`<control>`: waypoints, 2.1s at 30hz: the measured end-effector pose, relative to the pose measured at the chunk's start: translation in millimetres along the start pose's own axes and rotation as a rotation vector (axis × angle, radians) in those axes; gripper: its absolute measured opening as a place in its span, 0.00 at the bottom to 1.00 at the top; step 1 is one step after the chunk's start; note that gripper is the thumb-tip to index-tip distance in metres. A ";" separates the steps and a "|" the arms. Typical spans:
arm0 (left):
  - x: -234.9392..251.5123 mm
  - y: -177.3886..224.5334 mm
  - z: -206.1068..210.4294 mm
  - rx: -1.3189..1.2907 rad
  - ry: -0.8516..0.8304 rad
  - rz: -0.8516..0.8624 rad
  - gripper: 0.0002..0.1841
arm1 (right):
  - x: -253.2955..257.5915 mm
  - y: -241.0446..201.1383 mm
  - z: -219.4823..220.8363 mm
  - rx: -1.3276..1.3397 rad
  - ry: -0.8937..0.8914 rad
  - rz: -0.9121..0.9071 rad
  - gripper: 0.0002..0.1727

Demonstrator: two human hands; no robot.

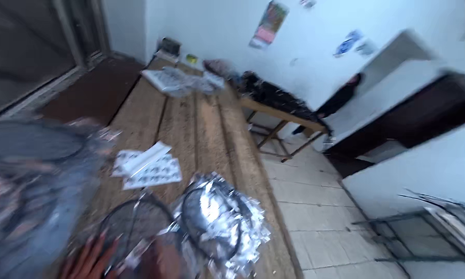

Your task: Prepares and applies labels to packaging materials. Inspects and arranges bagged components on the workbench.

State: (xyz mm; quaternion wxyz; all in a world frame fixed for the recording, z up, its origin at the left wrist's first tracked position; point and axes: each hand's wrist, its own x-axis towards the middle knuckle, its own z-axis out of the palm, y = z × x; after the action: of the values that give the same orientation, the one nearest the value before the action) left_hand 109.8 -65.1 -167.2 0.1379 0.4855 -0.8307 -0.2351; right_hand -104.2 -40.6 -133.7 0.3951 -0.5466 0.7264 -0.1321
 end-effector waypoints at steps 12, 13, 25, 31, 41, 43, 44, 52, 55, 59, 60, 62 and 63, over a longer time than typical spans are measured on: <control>-13.8 -6.6 0.8 0.023 0.068 -0.061 0.37 | 4.5 4.0 16.4 -0.061 0.037 0.005 0.23; -14.5 -6.7 0.6 0.027 0.069 -0.061 0.37 | 3.8 3.2 16.5 -0.055 0.038 0.011 0.24; -14.4 -7.9 3.2 0.063 0.085 -0.063 0.38 | 5.7 1.3 24.6 -0.052 0.146 0.078 0.21; -13.6 -8.9 3.6 0.064 0.080 -0.061 0.38 | 3.6 -10.7 20.2 -0.116 0.110 0.164 0.26; -12.5 -5.2 7.4 0.120 0.119 -0.060 0.38 | -38.9 48.5 16.1 -0.380 0.353 -0.746 0.19; -12.5 -4.6 9.3 0.137 0.106 -0.068 0.37 | -26.9 54.1 23.5 -0.473 0.257 -0.872 0.22; -12.2 -4.7 10.2 0.142 0.095 -0.063 0.37 | -18.1 51.7 27.1 -0.508 0.231 -0.837 0.27; -18.5 -16.9 1.4 0.147 0.054 0.033 0.41 | -69.2 20.0 -21.3 -0.061 0.091 -0.559 0.26; 8.2 -2.9 12.1 0.127 0.071 0.070 0.41 | -106.9 24.1 -37.7 0.132 0.118 -0.622 0.28; 68.0 65.2 48.2 0.053 0.003 0.195 0.41 | -158.9 99.2 -51.2 0.205 0.493 -0.174 0.27; 77.0 80.0 60.1 0.073 -0.023 0.228 0.42 | -167.8 116.0 -50.2 0.237 0.619 -0.030 0.26; 86.8 104.6 83.7 0.108 -0.003 0.304 0.42 | -176.7 135.7 -56.8 0.236 0.846 0.173 0.25; 89.8 113.2 89.0 0.099 -0.001 0.334 0.42 | -176.5 135.4 -63.5 0.171 0.901 0.177 0.23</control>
State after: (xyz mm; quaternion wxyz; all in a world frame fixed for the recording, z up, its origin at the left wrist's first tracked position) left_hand -58.9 -73.2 -183.5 0.1505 0.3467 -0.9105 -0.1678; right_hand -227.3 152.5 -100.9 0.0935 -0.3363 0.8559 -0.3815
